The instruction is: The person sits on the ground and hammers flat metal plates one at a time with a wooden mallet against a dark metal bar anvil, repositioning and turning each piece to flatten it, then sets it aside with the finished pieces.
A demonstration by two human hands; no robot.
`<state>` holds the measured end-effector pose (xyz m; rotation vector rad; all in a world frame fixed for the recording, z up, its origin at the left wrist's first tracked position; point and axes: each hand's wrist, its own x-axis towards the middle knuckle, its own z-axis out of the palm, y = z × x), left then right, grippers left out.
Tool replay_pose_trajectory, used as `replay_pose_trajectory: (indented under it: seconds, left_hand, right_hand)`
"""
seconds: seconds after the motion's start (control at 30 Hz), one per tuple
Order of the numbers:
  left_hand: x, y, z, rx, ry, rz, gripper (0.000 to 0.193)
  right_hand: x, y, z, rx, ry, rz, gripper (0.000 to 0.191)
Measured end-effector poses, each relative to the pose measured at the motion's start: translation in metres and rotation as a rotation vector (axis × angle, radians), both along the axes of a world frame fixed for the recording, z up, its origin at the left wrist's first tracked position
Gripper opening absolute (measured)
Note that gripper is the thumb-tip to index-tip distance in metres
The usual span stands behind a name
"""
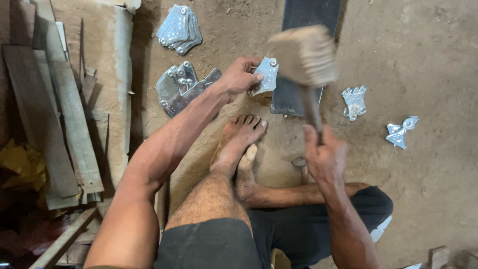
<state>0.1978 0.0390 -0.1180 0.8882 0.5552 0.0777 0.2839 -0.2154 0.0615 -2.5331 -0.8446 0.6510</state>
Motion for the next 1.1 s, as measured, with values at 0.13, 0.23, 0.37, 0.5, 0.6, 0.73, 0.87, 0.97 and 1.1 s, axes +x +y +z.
replay_pose_trajectory:
  seconds: [0.13,0.23,0.37,0.5,0.6,0.73,0.87,0.97,1.1]
  left_hand:
    - [-0.001,-0.004,0.003,0.020,-0.010,0.018,0.033]
    - [-0.003,-0.005,0.004,-0.009,-0.032,0.044,0.033]
    - [-0.002,-0.008,0.009,0.020,0.100,0.074,0.035]
    - [-0.002,-0.017,0.023,0.021,0.251,0.161,0.038]
    - [-0.006,-0.029,0.027,-0.020,0.310,0.207,0.032]
    - [-0.010,-0.052,0.016,0.150,0.281,0.375,0.031]
    - [-0.014,-0.063,0.006,0.248,0.194,0.443,0.035]
    - [-0.029,-0.036,0.009,0.423,0.237,0.439,0.045]
    - [-0.066,0.055,0.015,1.140,0.471,0.477,0.048]
  right_hand:
    - [0.001,0.006,-0.002,0.332,-0.206,0.188,0.034]
    - [0.003,0.007,-0.003,0.129,-0.114,0.107,0.036]
    - [0.002,0.010,-0.002,0.174,-0.128,0.061,0.035]
    - [-0.001,0.012,0.002,0.143,-0.103,0.062,0.032]
    - [-0.003,0.003,0.004,0.027,-0.036,-0.053,0.034]
    - [-0.009,-0.040,-0.008,0.111,-0.054,-0.019,0.034]
    - [-0.005,-0.088,-0.052,-0.054,-0.188,-0.050,0.037]
    - [-0.004,-0.148,-0.039,-0.010,-0.269,-0.138,0.031]
    - [-0.004,-0.196,-0.018,-0.394,-0.311,-0.105,0.038]
